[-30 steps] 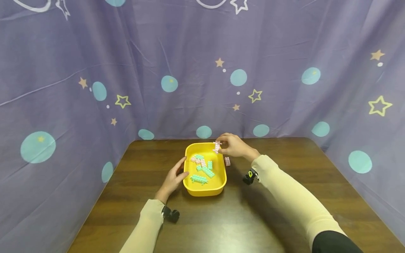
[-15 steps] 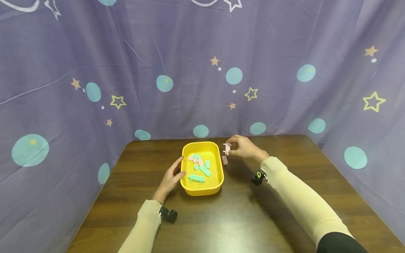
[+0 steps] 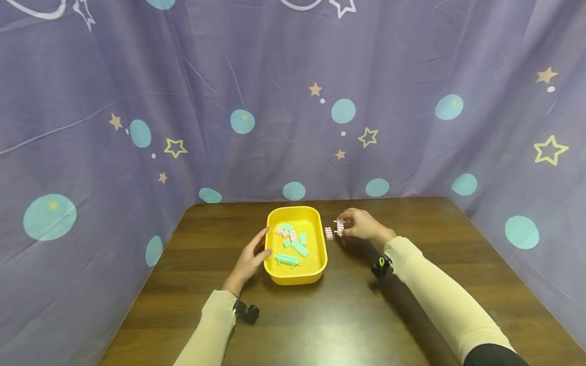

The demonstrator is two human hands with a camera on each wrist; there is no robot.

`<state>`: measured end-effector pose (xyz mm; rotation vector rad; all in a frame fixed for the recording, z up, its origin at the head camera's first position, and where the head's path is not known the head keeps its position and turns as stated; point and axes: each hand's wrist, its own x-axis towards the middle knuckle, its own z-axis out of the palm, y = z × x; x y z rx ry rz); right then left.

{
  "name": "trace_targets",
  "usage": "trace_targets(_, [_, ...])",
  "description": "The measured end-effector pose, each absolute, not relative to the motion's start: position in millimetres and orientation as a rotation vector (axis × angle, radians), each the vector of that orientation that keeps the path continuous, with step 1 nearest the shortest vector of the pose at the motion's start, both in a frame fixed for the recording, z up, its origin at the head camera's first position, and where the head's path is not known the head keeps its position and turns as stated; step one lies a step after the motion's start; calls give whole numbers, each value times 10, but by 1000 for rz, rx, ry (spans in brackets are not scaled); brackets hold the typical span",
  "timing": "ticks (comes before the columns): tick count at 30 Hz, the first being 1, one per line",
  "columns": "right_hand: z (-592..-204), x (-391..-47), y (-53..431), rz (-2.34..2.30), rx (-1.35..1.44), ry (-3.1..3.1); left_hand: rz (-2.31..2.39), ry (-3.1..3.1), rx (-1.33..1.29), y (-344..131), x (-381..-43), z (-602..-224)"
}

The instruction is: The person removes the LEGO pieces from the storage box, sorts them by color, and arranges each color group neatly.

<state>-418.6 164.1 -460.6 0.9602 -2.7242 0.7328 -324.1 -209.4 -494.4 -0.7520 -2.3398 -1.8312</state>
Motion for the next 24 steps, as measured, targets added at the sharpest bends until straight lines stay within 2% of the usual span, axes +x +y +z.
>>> trace_targets(24, [-4889, -4153, 1648, 738, 973, -2799, -1833, -2348, -743, -2101, -3227, -4906])
